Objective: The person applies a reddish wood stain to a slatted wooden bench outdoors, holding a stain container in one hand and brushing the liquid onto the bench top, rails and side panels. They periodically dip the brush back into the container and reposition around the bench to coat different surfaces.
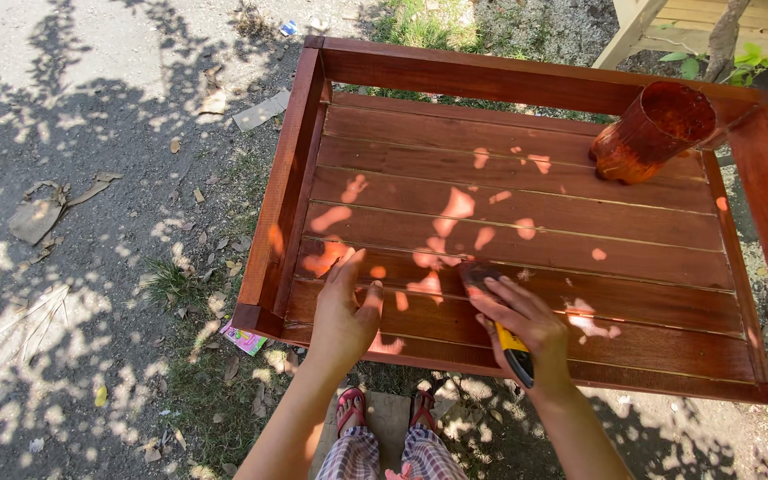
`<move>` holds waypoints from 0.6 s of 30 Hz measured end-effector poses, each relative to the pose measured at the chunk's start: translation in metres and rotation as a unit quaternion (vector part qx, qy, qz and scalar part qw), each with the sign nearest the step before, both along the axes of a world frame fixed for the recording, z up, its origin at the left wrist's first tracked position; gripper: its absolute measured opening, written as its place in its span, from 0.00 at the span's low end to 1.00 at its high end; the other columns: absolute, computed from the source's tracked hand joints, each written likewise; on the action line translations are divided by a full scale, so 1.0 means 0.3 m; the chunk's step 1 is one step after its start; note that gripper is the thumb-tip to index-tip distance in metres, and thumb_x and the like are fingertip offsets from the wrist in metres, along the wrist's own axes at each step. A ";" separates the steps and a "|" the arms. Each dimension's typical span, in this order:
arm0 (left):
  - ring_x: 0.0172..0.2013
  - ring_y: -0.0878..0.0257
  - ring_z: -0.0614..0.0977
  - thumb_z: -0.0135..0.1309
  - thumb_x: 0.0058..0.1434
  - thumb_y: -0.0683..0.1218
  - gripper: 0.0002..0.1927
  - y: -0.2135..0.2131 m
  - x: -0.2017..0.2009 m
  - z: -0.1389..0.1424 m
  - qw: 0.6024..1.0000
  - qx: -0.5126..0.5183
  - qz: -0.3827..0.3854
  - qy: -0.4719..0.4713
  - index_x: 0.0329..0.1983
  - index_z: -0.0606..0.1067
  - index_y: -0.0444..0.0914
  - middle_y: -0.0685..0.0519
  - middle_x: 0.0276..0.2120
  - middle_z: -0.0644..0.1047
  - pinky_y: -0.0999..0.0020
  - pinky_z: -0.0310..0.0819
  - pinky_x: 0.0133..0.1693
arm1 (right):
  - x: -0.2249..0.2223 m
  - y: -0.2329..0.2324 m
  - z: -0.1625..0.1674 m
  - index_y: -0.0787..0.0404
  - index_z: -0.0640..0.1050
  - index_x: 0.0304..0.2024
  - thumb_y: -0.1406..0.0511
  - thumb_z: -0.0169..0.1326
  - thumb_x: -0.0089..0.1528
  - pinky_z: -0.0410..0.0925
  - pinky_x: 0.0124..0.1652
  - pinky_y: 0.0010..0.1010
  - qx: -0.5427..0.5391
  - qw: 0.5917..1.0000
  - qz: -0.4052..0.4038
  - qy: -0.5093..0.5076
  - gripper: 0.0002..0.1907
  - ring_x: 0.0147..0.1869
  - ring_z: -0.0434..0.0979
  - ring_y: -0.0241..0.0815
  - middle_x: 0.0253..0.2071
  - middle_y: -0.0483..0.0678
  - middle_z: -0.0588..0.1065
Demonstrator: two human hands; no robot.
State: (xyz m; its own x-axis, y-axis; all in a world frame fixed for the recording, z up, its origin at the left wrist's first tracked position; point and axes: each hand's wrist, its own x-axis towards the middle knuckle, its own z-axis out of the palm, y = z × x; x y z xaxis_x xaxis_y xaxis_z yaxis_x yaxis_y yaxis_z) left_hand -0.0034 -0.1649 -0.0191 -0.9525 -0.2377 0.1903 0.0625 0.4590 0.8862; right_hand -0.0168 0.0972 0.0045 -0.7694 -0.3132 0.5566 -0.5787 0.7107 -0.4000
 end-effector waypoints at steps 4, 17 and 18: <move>0.58 0.41 0.76 0.56 0.61 0.40 0.25 -0.029 -0.001 0.002 0.997 -0.047 0.003 0.065 0.62 0.69 0.29 0.35 0.56 0.75 0.55 0.71 0.57 | -0.014 -0.216 -0.045 0.47 0.85 0.48 0.71 0.65 0.56 0.74 0.59 0.36 -0.070 0.994 0.078 -0.041 0.19 0.62 0.79 0.48 0.55 0.48 0.80; 0.50 0.51 0.81 0.54 0.62 0.40 0.25 0.021 -0.054 0.009 0.998 0.030 0.047 -0.001 0.63 0.69 0.33 0.40 0.59 0.74 0.62 0.77 0.41 | -0.156 0.097 -0.016 0.52 0.83 0.47 0.73 0.63 0.54 0.71 0.65 0.39 -0.086 0.965 0.184 -0.168 0.19 0.67 0.76 0.47 0.57 0.47 0.80; 0.49 0.52 0.81 0.54 0.62 0.40 0.25 0.030 -0.061 0.008 0.998 0.031 0.046 -0.002 0.64 0.69 0.33 0.40 0.59 0.74 0.63 0.77 0.41 | -0.154 0.175 0.001 0.52 0.85 0.44 0.73 0.65 0.52 0.69 0.65 0.39 -0.055 0.975 0.132 -0.170 0.18 0.66 0.76 0.48 0.56 0.47 0.80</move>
